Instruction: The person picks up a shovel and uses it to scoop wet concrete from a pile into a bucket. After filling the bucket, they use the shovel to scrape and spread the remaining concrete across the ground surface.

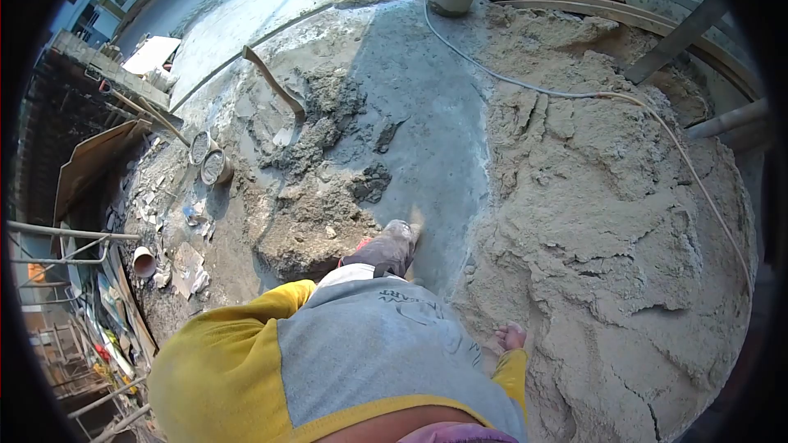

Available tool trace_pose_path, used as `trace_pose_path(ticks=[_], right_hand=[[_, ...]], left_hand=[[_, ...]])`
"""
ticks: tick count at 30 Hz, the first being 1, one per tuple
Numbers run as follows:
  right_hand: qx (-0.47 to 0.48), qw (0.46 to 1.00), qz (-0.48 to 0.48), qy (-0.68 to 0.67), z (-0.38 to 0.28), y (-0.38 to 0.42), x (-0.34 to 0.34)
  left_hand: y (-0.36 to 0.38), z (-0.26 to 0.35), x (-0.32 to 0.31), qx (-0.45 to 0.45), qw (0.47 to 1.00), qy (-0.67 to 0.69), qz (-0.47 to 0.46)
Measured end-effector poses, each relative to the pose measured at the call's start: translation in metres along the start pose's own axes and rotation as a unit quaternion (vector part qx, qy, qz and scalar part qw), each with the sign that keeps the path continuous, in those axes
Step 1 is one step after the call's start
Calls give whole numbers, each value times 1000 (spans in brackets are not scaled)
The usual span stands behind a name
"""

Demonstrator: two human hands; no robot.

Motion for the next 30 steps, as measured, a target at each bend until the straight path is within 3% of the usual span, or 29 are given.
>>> trace_pose_path(ticks=[5,7,9,11,14,17,18,21,25,28,30], right_hand=[[46,999,15,20,-143,-76,-1],[31,998,16,54,-173,-117,-13],[-54,995,-46,67,-212,-115,-49],[-38,990,-72,116,-254,-136,-75],[8,971,-143,189,-300,-181,-115],[14,971,-148,186,-364,-231,-143],[4,947,-185,263,-395,-242,-154],[5,922,-185,341,-496,-267,-194],[-4,886,-164,433,-609,-286,-261],[0,898,-152,412,-676,-346,-305],[-17,891,-173,419,-719,-382,-346]], left_hand=[[-53,52,16,23,997,78,6],[-84,83,34,19,994,108,3],[-108,131,60,16,987,157,-3],[-128,188,92,8,975,223,-12],[-132,272,152,1,925,378,-39],[-130,346,218,-25,864,499,-64],[-131,367,240,-39,845,529,-68],[-146,419,310,-135,798,585,-57],[-201,447,389,-105,853,502,97],[-283,397,419,-55,920,335,198],[-340,345,437,76,963,125,225]])
Point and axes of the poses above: each hand's wrist, its own y-axis away from the middle knuckle, its own x-axis out of the back of the hand, z = x × y, the point moved 1 cm from there along -y, towards the middle knuckle, and after that the axes turned 9 degrees about -z, right-handed, at the moved point
